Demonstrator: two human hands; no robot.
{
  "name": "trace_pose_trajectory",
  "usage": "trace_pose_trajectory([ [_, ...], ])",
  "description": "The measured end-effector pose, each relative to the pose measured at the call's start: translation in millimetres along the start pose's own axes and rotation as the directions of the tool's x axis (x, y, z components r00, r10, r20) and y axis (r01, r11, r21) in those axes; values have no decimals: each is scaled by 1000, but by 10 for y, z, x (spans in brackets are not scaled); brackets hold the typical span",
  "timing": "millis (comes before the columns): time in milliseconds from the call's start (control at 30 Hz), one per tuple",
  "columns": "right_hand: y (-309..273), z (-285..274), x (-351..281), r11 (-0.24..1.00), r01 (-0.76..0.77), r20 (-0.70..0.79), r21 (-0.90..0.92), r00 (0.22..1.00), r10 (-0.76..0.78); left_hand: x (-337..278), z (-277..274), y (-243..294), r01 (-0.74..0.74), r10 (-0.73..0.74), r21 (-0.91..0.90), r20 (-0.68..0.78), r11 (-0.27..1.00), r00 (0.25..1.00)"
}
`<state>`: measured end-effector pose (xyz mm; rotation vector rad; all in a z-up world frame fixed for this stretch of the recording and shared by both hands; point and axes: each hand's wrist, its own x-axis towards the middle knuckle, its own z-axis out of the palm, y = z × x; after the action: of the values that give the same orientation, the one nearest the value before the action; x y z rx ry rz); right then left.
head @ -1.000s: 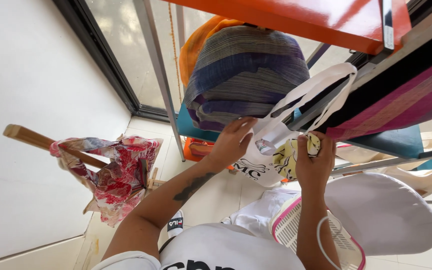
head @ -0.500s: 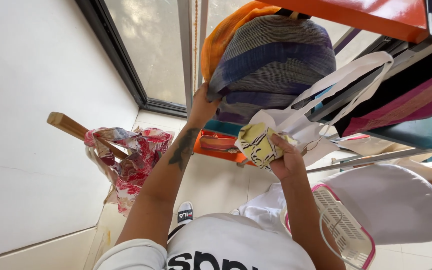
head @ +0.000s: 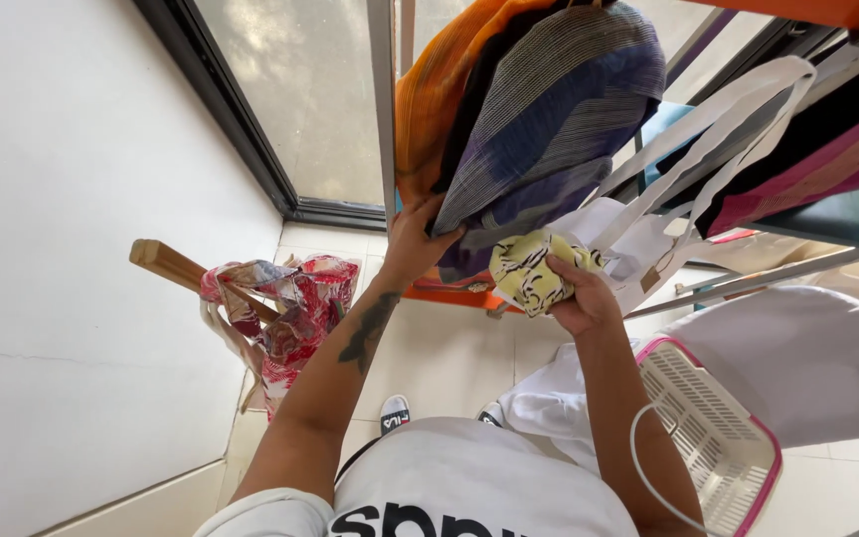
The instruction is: Cleaning and organizing various tote bags and a backpack using a cloth.
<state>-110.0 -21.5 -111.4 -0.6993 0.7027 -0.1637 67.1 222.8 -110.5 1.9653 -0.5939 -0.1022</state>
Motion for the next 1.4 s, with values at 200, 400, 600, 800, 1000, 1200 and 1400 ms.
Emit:
trace_pose_trajectory([
  [200,-235,368,-424,992,37,-27,120,999,-34,-202,-126,6,-80,48,-239,-136,968,990],
  [400,-253,893,-654,623,775,233,-106,629,-742,-303,-344,215,15,-92,-389,-181,921,979],
  [600,117,1226,-436,-409,906,950,-110,-25,-312,-411,-451,583,-9,-104,-516,-189,857,976],
  [800,-404,587,-111,-299,768,690,-566,242,-683,-406,-460,281,13,-116,-557,-150,831,982],
  [1000,-515,1053,-215,94,775,435,-625,445,-782,-392,-445,487,63,-150,-584,-102,809,983],
  [1200,-284,1551,-1057,405,712,673,-573,691,-262,-347,-558,446,68,-146,-525,-110,848,983],
  [1400,-958,1930,-764,-119,957,500,-263,30,-866,-346,-597,448,50,-101,-458,-87,887,991],
])
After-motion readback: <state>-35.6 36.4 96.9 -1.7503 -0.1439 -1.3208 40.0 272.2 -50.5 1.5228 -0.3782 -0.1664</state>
